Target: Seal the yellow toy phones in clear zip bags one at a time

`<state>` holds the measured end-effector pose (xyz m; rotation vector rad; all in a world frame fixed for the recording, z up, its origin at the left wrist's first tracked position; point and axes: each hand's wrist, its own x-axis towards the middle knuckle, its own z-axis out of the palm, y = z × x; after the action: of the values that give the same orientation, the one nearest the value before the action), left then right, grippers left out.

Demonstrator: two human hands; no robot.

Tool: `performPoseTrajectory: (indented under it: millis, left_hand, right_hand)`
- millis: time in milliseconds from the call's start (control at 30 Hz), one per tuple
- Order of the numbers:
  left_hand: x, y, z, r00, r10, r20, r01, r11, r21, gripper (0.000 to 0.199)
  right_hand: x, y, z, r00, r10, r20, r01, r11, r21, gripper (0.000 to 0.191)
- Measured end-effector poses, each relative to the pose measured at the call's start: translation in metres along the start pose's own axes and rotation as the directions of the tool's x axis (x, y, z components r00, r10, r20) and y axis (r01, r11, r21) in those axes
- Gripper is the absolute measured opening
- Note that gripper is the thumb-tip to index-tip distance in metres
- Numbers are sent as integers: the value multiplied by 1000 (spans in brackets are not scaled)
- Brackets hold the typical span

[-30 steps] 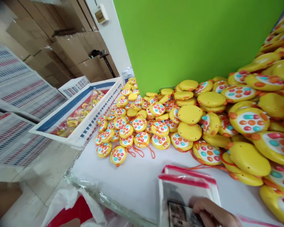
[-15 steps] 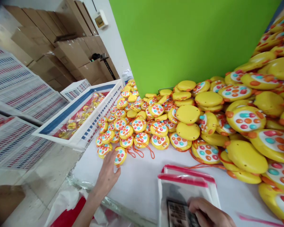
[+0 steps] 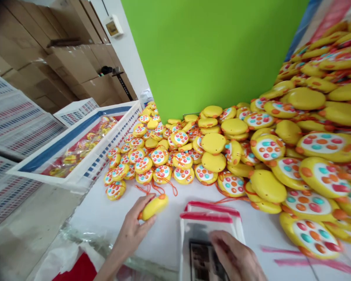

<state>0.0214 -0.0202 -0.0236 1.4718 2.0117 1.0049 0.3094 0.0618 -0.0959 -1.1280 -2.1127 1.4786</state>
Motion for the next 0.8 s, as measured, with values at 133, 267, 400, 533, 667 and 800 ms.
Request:
performPoseTrajectory:
  millis: [133,267,400,533,667,800]
  left_hand:
    - [-9,47,39,970,-18,242,74,972,-225,35]
    - [-11,64,68,934,155,322,-37,938,-345,32]
    - [-12,61,83,952,216,218,-124,920,-371,40]
    - [-22,53,92,974,179,138,-138,955,-262,45]
    - [-35,44,109,961,276,-14,-276,961,-13,23]
    - [-38,35,146,871,488,49,-483,836,259,5]
  right_hand:
    - [2,-32,-3,985,-53,-164,65,996,67,47]
    - [1,-54,-9,951,-277,-140,280,960,-1,38]
    - [-5,-58,-8,937,-304,-173,290,952,-99,32]
    - [-6,-59,-15,937,-252,-243,228,966,-121,23]
    - [11,-61,-47,838,-7,-545,62,995,83,30]
    - [29,-61,-73,807,264,-529,39,869,493,46]
